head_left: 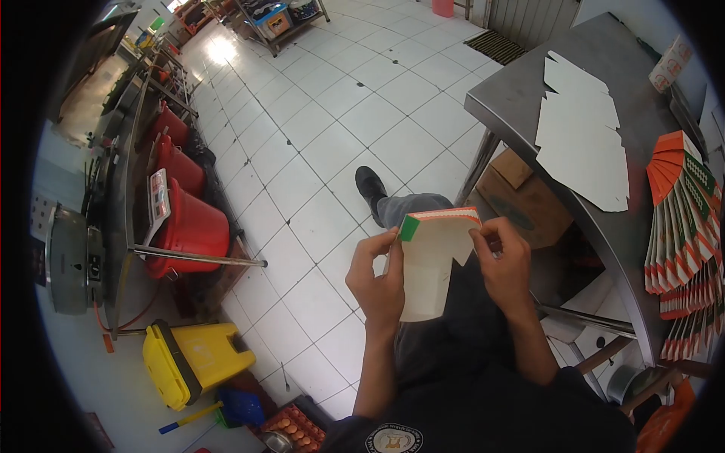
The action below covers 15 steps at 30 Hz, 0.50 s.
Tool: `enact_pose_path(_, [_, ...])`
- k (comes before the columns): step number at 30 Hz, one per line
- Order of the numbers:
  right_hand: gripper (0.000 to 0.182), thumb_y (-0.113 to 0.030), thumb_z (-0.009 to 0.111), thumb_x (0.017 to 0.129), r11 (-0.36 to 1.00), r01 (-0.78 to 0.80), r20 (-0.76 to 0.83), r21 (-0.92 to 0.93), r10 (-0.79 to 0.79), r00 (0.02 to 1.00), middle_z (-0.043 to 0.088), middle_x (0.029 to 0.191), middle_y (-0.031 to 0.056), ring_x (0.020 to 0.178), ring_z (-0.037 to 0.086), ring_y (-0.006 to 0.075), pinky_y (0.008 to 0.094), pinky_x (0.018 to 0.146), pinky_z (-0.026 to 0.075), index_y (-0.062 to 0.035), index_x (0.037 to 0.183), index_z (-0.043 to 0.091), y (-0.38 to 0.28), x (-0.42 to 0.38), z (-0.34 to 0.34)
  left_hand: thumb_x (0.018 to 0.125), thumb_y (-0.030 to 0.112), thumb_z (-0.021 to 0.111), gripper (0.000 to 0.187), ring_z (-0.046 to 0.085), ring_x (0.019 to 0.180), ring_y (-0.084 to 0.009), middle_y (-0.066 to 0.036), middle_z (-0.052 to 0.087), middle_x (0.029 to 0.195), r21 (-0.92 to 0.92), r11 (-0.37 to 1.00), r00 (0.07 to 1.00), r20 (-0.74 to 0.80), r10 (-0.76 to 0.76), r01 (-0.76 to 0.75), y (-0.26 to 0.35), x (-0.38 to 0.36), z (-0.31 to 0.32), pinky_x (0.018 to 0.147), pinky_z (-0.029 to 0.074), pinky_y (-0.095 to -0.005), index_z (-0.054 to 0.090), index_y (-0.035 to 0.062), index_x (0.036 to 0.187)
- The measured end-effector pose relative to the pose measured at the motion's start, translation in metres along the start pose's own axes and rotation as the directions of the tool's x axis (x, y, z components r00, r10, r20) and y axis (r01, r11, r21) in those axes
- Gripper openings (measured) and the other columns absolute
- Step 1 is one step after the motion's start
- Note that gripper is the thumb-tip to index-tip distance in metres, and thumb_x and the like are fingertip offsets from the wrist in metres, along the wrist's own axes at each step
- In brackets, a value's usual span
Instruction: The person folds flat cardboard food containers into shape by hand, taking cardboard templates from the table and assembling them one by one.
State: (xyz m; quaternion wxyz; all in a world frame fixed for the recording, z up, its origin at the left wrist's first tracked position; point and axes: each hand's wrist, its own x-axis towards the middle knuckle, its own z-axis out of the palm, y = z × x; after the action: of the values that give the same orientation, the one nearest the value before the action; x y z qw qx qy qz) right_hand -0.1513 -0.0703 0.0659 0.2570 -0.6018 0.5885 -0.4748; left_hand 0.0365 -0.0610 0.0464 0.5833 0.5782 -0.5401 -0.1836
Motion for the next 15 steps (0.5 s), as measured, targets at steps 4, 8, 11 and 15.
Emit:
enact_pose_path(4, [0.01, -0.005, 0.075, 0.095, 0.965, -0.166, 0.091, 0.205, 0.15, 0.984, 0.071, 0.086, 0.0067, 0.072, 0.067, 0.0097, 0.0273, 0.063, 0.054, 0.0005, 0.1, 0.069, -0.033, -0.012, -0.006, 0.077, -0.007, 0.081, 0.025, 0.068, 0.086, -0.0223, -0.009, 0.074, 0.097, 0.161, 0.966, 0.978, -0.031, 0.208, -0.2, 0.013, -0.007, 0.001, 0.073, 0.055, -0.0344, 0.072, 0.003, 0.099])
enact_pose_path(8, [0.014, -0.005, 0.076, 0.095, 0.709, -0.371, 0.259, 0.6, 0.266, 0.928, 0.074, 0.092, 0.0053, 0.081, 0.068, 0.0079, 0.0251, 0.07, 0.056, -0.0003, 0.108, 0.073, -0.049, -0.016, 0.005, 0.072, -0.008, 0.083, 0.029, 0.065, 0.081, -0.0229, -0.008, 0.074, 0.099, 0.162, 0.948, 0.961, -0.011, 0.278, -0.272, 0.028, -0.028, 0.012, 0.069, 0.053, -0.0334, 0.073, 0.0053, 0.097])
enact_pose_path(11, [0.012, -0.003, 0.075, 0.095, 0.712, -0.28, 0.208, 0.644, 0.19, 0.96, 0.074, 0.094, 0.0044, 0.085, 0.068, 0.0082, 0.0246, 0.076, 0.056, 0.0005, 0.107, 0.074, -0.033, -0.016, 0.013, 0.078, -0.005, 0.083, 0.023, 0.063, 0.08, -0.0235, -0.007, 0.072, 0.095, 0.152, 0.966, 0.978, 0.011, 0.208, -0.207, 0.036, -0.029, 0.002, 0.068, 0.051, -0.0334, 0.074, 0.0056, 0.097])
enact_pose_path(15, [0.013, -0.002, 0.076, 0.094, 0.723, -0.269, 0.259, 0.636, 0.129, 0.957, 0.075, 0.096, 0.005, 0.087, 0.068, 0.0081, 0.0248, 0.08, 0.056, 0.0008, 0.106, 0.076, -0.019, -0.024, 0.025, 0.091, -0.001, 0.075, 0.008, 0.065, 0.086, -0.0202, -0.008, 0.068, 0.093, 0.17, 0.978, 0.992, 0.043, 0.115, -0.12, 0.044, -0.022, -0.009, 0.074, 0.05, -0.03, 0.07, 0.002, 0.097])
